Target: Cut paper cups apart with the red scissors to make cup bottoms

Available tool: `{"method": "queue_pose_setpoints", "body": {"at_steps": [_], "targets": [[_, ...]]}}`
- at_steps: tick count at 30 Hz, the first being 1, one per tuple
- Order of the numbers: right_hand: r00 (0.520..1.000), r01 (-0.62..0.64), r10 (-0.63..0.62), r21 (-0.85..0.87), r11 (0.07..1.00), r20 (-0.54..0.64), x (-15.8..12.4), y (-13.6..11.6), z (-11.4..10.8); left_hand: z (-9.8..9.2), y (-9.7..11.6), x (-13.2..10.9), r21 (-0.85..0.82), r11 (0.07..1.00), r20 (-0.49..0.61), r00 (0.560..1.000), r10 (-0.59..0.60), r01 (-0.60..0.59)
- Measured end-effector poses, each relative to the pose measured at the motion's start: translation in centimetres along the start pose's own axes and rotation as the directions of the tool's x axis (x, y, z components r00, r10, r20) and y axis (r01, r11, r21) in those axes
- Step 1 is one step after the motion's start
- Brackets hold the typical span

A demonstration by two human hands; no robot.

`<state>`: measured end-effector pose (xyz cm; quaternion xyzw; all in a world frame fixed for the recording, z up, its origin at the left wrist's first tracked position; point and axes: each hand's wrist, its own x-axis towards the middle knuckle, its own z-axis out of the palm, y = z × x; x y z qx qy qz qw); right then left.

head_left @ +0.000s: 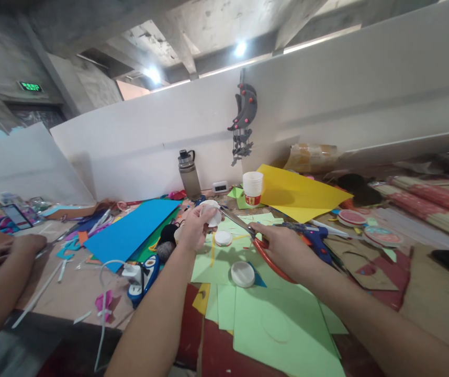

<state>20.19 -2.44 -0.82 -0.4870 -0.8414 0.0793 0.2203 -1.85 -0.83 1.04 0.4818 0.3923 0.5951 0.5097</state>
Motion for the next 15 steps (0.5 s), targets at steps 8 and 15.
{"method": "queue_pose_setpoints", "body": {"at_steps": [8, 15], "targets": [[0.999, -0.027, 0.033, -0.155, 0.988, 0.037, -0.03, -0.27, -0.67, -0.33, -0.47, 0.24, 0.068, 0.997, -0.010, 0.999, 0.033, -0.032], [0.998, -0.030, 0.045, -0.252, 0.967, 0.053, -0.13, -0.42, -0.90, -0.43, -0.72, 0.41, 0.057, 0.998, 0.013, 1.000, -0.005, 0.004]]}}
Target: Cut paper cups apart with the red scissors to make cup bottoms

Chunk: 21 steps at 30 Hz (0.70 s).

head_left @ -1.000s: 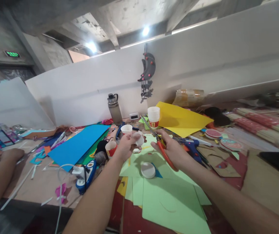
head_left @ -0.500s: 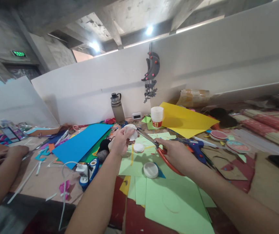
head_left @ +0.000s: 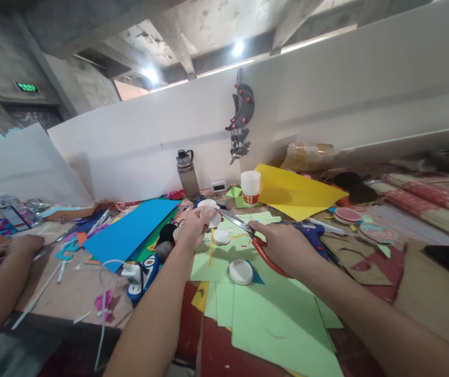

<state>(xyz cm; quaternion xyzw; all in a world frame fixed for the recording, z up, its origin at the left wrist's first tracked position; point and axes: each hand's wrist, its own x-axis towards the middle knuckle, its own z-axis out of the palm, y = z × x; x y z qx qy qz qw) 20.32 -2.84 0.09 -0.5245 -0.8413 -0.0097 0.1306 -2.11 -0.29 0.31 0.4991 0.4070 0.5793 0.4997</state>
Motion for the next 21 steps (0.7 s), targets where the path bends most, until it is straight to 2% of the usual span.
{"method": "queue_pose_setpoints", "body": {"at_steps": [14, 18, 21], "targets": [[0.999, -0.034, 0.034, 0.032, 0.999, 0.009, 0.01, -0.10, 0.24, -0.19, 0.30, -0.08, -0.007, 0.998, -0.009, 0.998, -0.061, 0.061], [0.999, -0.024, 0.026, 0.086, 0.996, -0.028, 0.12, -0.07, 0.48, -0.47, 0.33, -0.07, -0.011, 0.999, -0.004, 0.999, -0.049, 0.049], [0.999, -0.038, 0.039, 0.077, 0.996, -0.011, 0.10, -0.10, 0.52, -0.51, 0.32, -0.04, 0.000, 0.999, -0.036, 0.998, -0.042, 0.042]]}}
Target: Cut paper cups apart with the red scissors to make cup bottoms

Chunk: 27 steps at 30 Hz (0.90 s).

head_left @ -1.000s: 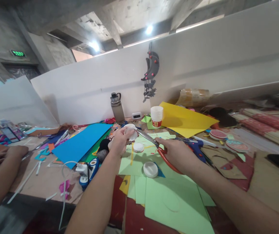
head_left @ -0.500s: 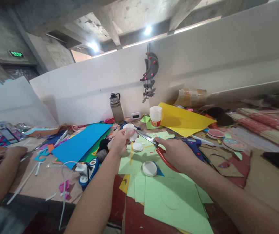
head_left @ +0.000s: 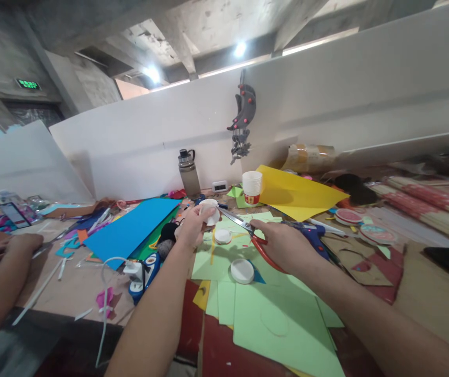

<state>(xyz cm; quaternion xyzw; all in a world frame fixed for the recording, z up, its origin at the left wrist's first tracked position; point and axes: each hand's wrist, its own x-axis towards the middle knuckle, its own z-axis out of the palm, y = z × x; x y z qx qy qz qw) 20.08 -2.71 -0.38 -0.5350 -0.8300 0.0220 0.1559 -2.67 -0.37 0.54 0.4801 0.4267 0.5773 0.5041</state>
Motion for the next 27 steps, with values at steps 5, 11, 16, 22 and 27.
{"method": "queue_pose_setpoints", "body": {"at_steps": [5, 11, 16, 22, 27], "targets": [[1.000, 0.018, -0.018, -0.027, 0.999, -0.015, -0.07, 0.02, -0.12, 0.25, 0.06, -0.06, 0.028, 1.000, -0.021, 1.000, 0.002, -0.001], [0.999, 0.034, -0.035, -0.074, 0.997, -0.016, -0.01, 0.42, -0.05, 0.20, -0.13, -0.08, 0.047, 0.999, 0.083, 0.996, -0.018, 0.014], [0.999, 0.041, -0.043, -0.089, 0.995, -0.019, 0.05, 0.65, -0.06, 0.12, -0.10, -0.16, 0.012, 1.000, 0.131, 0.991, -0.025, 0.024], [0.998, 0.055, -0.057, -0.095, 0.994, -0.020, 0.02, 0.53, -0.52, 0.18, -0.03, -0.24, 0.026, 0.999, 0.127, 0.991, -0.030, 0.027], [0.999, 0.049, -0.048, -0.094, 0.994, 0.009, -0.03, 0.45, -0.75, -0.02, -0.01, -0.12, 0.037, 0.999, 0.147, 0.988, -0.038, 0.033]]}}
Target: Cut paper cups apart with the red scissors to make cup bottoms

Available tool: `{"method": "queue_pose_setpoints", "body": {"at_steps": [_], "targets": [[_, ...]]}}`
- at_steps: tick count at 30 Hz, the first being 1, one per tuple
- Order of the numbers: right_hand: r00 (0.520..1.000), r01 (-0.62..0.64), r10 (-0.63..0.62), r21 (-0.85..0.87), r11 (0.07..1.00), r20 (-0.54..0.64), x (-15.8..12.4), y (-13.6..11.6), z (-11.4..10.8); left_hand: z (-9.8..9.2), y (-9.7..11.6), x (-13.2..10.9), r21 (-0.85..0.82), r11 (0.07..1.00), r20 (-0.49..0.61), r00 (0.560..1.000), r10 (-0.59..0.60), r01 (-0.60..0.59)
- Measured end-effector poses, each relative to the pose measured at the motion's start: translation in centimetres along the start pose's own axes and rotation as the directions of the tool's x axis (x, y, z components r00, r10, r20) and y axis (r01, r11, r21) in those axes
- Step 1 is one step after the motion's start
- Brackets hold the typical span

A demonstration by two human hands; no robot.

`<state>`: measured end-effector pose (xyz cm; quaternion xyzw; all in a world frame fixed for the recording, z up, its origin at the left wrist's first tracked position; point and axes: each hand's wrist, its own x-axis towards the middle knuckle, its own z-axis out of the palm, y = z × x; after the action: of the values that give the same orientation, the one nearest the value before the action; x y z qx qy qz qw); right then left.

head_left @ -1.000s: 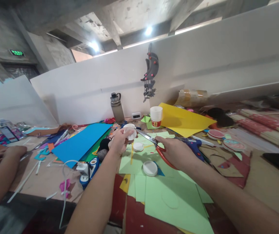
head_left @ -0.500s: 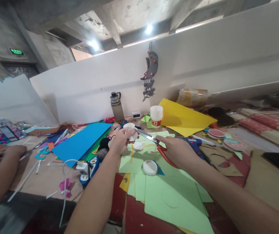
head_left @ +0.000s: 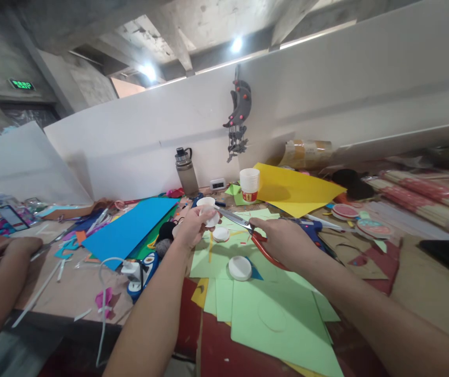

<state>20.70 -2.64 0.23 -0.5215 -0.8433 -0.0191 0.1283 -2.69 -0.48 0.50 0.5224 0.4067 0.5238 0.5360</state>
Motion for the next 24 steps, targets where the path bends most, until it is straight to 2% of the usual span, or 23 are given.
{"method": "queue_pose_setpoints", "body": {"at_steps": [8, 12, 18, 24], "targets": [[0.999, 0.003, -0.004, 0.010, 1.000, 0.034, -0.12, -0.31, -0.33, -0.31, 0.49, -0.40, -0.054, 0.998, 0.074, 0.997, -0.038, 0.042], [1.000, -0.015, 0.014, 0.066, 0.998, 0.023, -0.10, -0.52, -0.05, -0.59, 0.43, -0.32, -0.111, 0.991, 0.062, 0.996, -0.062, 0.069], [1.000, -0.022, 0.022, 0.069, 0.997, 0.006, -0.15, -0.55, 0.20, -0.64, 0.19, -0.14, -0.092, 0.995, 0.031, 0.999, -0.028, 0.031], [1.000, -0.015, 0.015, 0.032, 0.999, 0.024, -0.10, -0.50, 0.16, -0.45, 0.20, -0.28, -0.082, 0.996, 0.070, 0.997, -0.040, 0.046]]}}
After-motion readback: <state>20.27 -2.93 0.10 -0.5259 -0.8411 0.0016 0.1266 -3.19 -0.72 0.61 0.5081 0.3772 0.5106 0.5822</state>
